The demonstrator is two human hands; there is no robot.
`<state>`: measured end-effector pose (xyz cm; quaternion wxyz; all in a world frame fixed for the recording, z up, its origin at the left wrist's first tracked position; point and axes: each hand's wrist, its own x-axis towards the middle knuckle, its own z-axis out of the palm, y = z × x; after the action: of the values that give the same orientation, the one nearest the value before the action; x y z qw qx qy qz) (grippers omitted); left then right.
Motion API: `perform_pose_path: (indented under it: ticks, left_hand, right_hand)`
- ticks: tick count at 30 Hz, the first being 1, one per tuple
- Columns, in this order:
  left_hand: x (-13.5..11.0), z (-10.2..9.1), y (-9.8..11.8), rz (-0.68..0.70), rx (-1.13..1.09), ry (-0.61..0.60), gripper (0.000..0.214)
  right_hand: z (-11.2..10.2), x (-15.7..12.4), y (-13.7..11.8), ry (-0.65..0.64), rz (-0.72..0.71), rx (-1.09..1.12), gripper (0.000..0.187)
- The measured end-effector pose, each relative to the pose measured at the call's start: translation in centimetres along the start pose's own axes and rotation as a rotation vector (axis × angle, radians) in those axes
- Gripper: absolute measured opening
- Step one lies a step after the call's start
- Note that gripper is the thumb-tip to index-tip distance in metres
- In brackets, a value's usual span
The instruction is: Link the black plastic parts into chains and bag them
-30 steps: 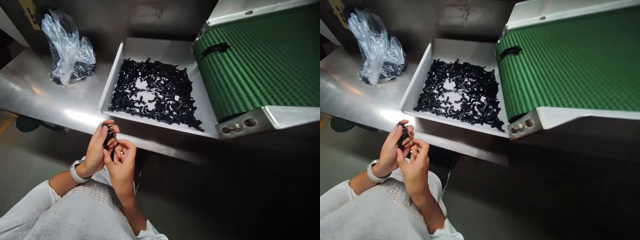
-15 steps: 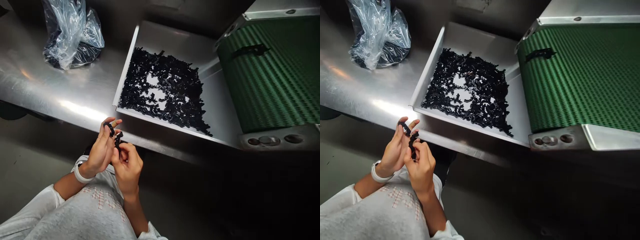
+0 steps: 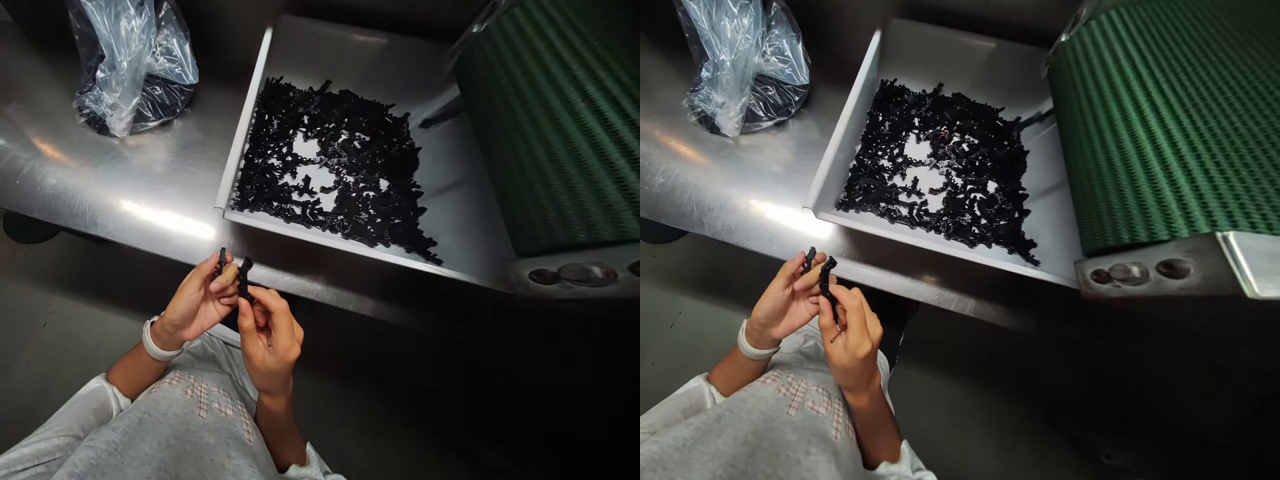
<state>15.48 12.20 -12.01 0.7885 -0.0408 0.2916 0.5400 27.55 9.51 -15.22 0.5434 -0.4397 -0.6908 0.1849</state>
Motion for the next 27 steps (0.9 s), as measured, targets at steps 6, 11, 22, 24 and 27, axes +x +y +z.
perform_pose_path:
  ticks: [6,11,22,24,27]
  left_hand:
    - [0.3,-1.0,-0.3,0.029,0.139,-0.043,0.044]
    - [0.1,-1.5,-0.8,0.145,0.186,-0.056,0.025]
    - [-0.5,-1.6,-1.3,0.03,0.093,-0.171,0.029]
    - [-0.6,-1.5,-1.3,0.011,0.087,-0.162,0.027]
    - [-0.9,-1.5,-1.3,0.014,0.082,-0.148,0.027]
  right_hand:
    - [-0.5,-0.3,0.3,0.029,-0.023,-0.022,0.016]
    - [-0.7,-0.2,0.4,-0.017,-0.043,-0.038,0.023]
    - [-1.0,0.3,0.7,-0.124,-0.034,-0.088,0.023]
    - [-1.4,0.2,0.6,-0.125,0.017,-0.039,0.027]
    - [-2.6,-0.1,0.3,-0.141,0.182,0.104,0.03]
